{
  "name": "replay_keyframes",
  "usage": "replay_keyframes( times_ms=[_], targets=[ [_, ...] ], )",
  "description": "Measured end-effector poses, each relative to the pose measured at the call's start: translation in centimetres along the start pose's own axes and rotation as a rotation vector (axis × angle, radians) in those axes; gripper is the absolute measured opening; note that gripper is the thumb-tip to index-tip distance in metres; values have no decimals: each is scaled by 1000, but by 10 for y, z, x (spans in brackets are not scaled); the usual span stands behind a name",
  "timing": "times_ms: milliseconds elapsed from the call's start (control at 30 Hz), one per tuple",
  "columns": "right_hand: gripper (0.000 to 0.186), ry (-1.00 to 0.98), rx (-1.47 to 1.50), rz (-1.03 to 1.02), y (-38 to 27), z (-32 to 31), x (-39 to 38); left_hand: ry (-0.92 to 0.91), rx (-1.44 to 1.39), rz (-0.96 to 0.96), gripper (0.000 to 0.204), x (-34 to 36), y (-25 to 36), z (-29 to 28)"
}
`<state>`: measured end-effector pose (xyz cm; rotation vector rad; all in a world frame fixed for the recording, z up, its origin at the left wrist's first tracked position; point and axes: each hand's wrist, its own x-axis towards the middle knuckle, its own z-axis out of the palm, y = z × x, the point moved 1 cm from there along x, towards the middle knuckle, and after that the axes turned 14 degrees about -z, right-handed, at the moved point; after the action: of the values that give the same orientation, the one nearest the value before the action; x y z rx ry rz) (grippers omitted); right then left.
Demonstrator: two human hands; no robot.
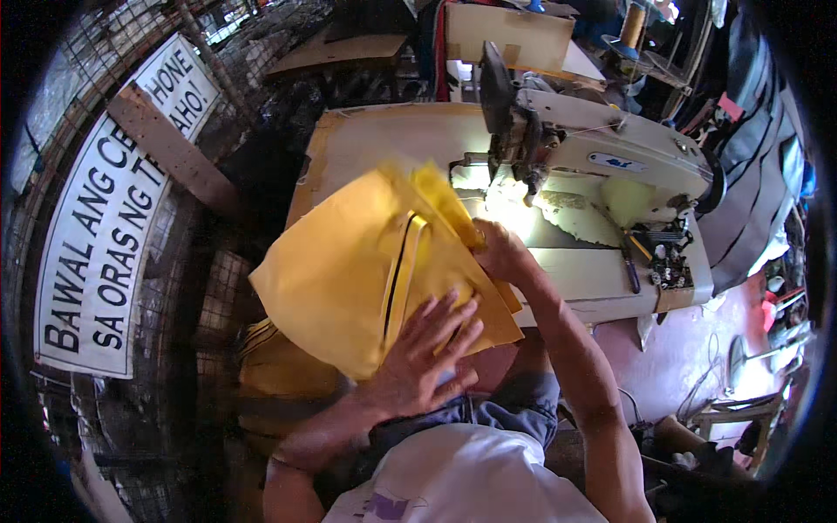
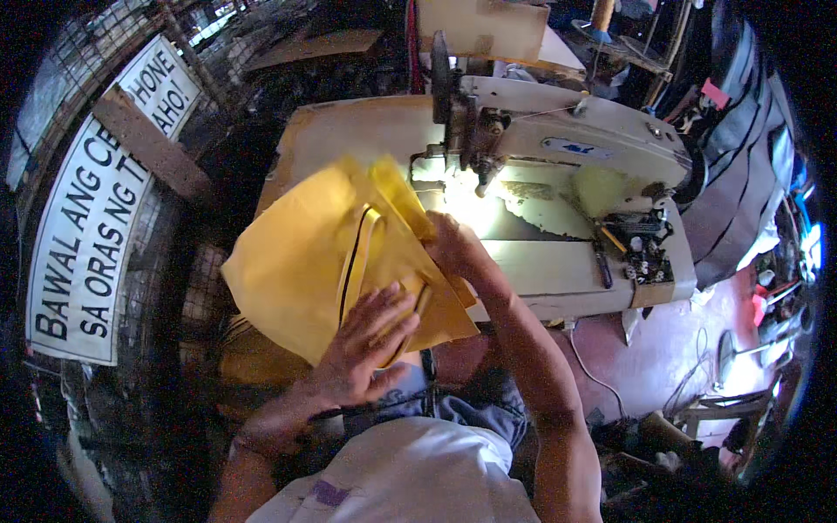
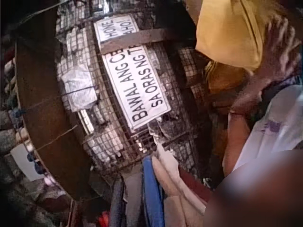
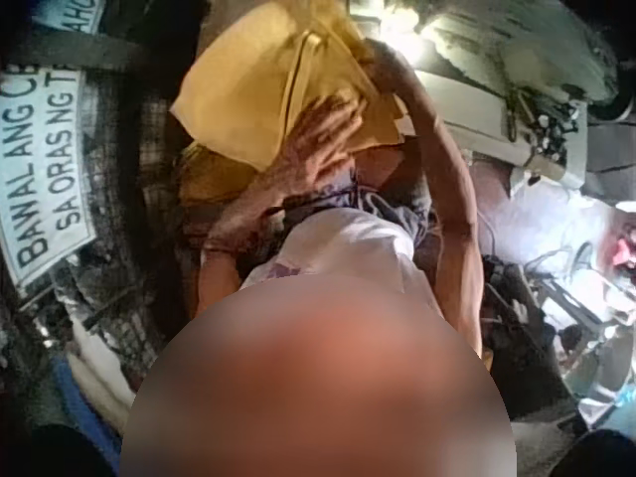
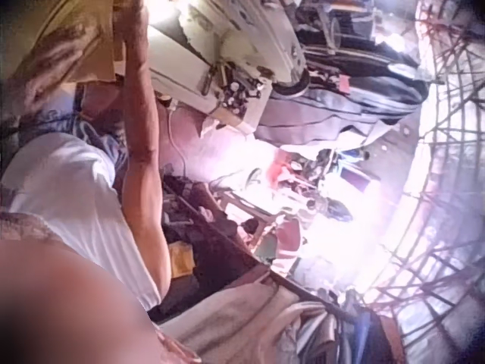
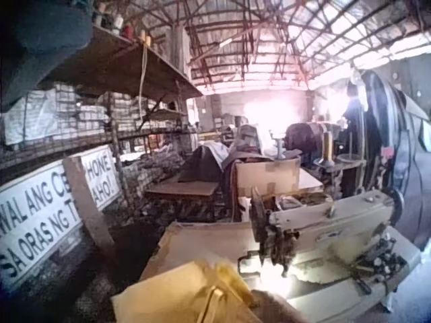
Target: Using a sewing machine to stitch pieces of a yellow leather or heavy fabric bag together.
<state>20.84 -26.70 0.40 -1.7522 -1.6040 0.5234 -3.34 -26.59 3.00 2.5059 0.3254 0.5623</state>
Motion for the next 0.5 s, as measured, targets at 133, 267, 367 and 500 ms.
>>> replay_keyframes(
  times_ms=[133, 267, 367, 500],
  targets=[
    [39, 17, -103, 33, 42, 19, -7, -13, 356, 49, 60, 54, -44, -3],
    [47, 269, -53, -150, 44, 20, -11, -175, 509, 86, 58, 100, -84, 4],
    [50, 150, -18, -67, 31, 6, -20, -121, 468, 140, 51, 108, -99, 9],
    [43, 355, 5, 77, 16, -1, -66, -44, 461, 150, 28, 95, -112, 6]
  ],
)
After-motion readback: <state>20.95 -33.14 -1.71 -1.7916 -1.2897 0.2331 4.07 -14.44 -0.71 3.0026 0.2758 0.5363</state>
